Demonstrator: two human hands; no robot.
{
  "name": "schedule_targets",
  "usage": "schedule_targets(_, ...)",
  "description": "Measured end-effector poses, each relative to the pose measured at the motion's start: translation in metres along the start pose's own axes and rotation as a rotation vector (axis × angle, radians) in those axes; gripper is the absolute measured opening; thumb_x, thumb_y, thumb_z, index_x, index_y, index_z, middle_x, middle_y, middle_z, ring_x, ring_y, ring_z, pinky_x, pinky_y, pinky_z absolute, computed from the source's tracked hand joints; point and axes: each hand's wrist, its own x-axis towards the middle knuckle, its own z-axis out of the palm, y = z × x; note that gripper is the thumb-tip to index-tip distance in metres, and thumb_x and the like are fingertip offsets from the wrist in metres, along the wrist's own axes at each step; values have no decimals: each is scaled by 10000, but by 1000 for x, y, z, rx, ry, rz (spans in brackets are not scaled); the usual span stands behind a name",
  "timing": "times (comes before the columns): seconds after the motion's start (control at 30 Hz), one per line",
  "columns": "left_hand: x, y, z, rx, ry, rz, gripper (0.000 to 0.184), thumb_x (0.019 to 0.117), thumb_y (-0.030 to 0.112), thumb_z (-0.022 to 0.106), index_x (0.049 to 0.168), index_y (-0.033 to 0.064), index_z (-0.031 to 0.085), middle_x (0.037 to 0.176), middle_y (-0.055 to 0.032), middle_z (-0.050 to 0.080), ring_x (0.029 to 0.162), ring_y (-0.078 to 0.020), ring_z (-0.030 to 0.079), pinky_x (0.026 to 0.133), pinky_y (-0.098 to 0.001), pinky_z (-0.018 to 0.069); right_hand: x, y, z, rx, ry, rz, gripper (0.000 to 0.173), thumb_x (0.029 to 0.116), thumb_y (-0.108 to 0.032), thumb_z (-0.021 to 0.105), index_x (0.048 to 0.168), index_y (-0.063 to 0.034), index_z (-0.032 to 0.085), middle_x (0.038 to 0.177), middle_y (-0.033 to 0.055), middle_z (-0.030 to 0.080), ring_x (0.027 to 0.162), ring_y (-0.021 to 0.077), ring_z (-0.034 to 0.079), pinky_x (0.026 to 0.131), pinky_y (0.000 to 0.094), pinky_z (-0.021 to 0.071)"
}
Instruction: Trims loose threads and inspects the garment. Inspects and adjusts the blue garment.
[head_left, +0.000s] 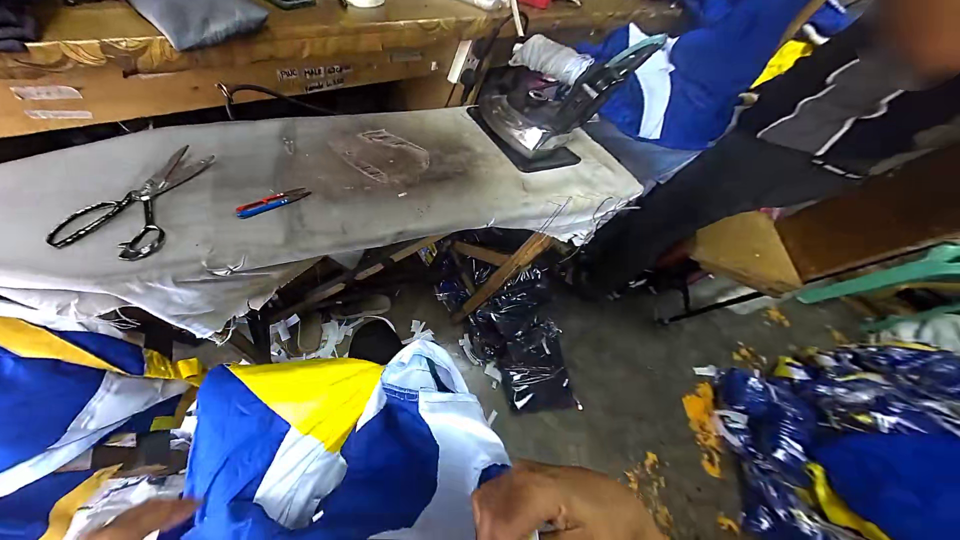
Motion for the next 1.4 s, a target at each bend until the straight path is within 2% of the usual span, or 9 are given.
schedule_targets(0.2, 185, 76, 91, -278, -139, -90, 828, 853, 467, 806, 1504, 64, 488, 1193, -174, 711, 986, -318, 721, 907, -558, 580, -14, -7, 0, -26, -26, 48, 373, 1045, -331, 517, 1173, -41, 714, 1173, 154, 709, 1140, 253, 658, 1031, 439, 505)
schedule_targets(0.33, 197, 97, 140, -108, -83, 214, 356, 964, 169, 678, 1303, 57, 682, 1074, -146, 727, 968, -264, 711, 912, -481, 578, -44, -10, -11, 5, 76, 139, 660, 886, -693, 612, 1147, -97, 726, 1224, 91, 722, 1203, 253, 650, 1069, 473, 505)
schedule_targets(0.5, 162, 108, 127, 4, 189, 734, 217, 978, 94, 576, 1007, 146, 785, 919, -78, 651, 906, -188, 638, 831, -351, 557, -32, 53, -48, -391, 839, 262, 446, 968, -287, 664, 1353, -65, 620, 1326, 77, 660, 1217, 176, 627, 1024, 386, 535)
schedule_targets(0.7, 122, 120, 56, 146, 341, 760, 181, 972, 79, 595, 955, 154, 758, 1010, -111, 659, 1041, -208, 616, 945, -329, 513, 24, 99, -70, -532, 284, 544, 716, 785, -49, 805, 1454, -165, 578, 1416, 140, 599, 1342, 368, 527, 1114, 734, 294)
schedule_targets(0.8, 108, 110, 6, 161, 534, 714, 175, 996, 112, 578, 988, 182, 739, 1092, -61, 629, 1110, -116, 579, 997, -259, 477, 44, 75, -79, -656, 319, 436, 284, 851, -250, 789, 1070, -71, 766, 1042, 139, 717, 1077, 327, 647, 1052, 648, 372)
schedule_targets(0.97, 90, 114, -44, 110, 865, 810, 169, 976, 87, 570, 932, 197, 690, 1190, 60, 584, 1188, -28, 544, 1036, -194, 454, 70, -16, -60, -949, 377, 90, 556, 821, -585, 736, 1128, -122, 713, 1049, 86, 681, 1047, 280, 635, 930, 519, 499)
schedule_targets(1.17, 102, 127, -49, -486, 712, 888, 102, 1012, 254, 633, 984, 240, 730, 1122, 58, 712, 1061, -96, 672, 937, -263, 559, 85, -69, -47, -566, 249, -158, 434, 1003, -426, 643, 1314, -126, 685, 1118, 25, 739, 856, 34, 684, 762, 200, 581)
schedule_targets(1.27, 102, 134, -31, -681, 692, 847, 105, 1006, 230, 638, 977, 183, 728, 1077, 0, 720, 1033, -121, 679, 923, -268, 561, 136, -25, -53, -668, 444, -157, 809, 877, -602, 722, 1429, -35, 552, 1363, 88, 633, 1245, 132, 596, 1057, 364, 518)
schedule_targets(1.4, 95, 81, -20, -126, 787, 433, 138, 940, 76, 592, 983, 76, 723, 1140, -75, 696, 1074, -176, 674, 898, -324, 594, 152, 60, -13, 172, 275, 87, 314, 998, -96, 605, 1295, 3, 629, 1180, 11, 718, 1091, 39, 662, 996, 279, 542)
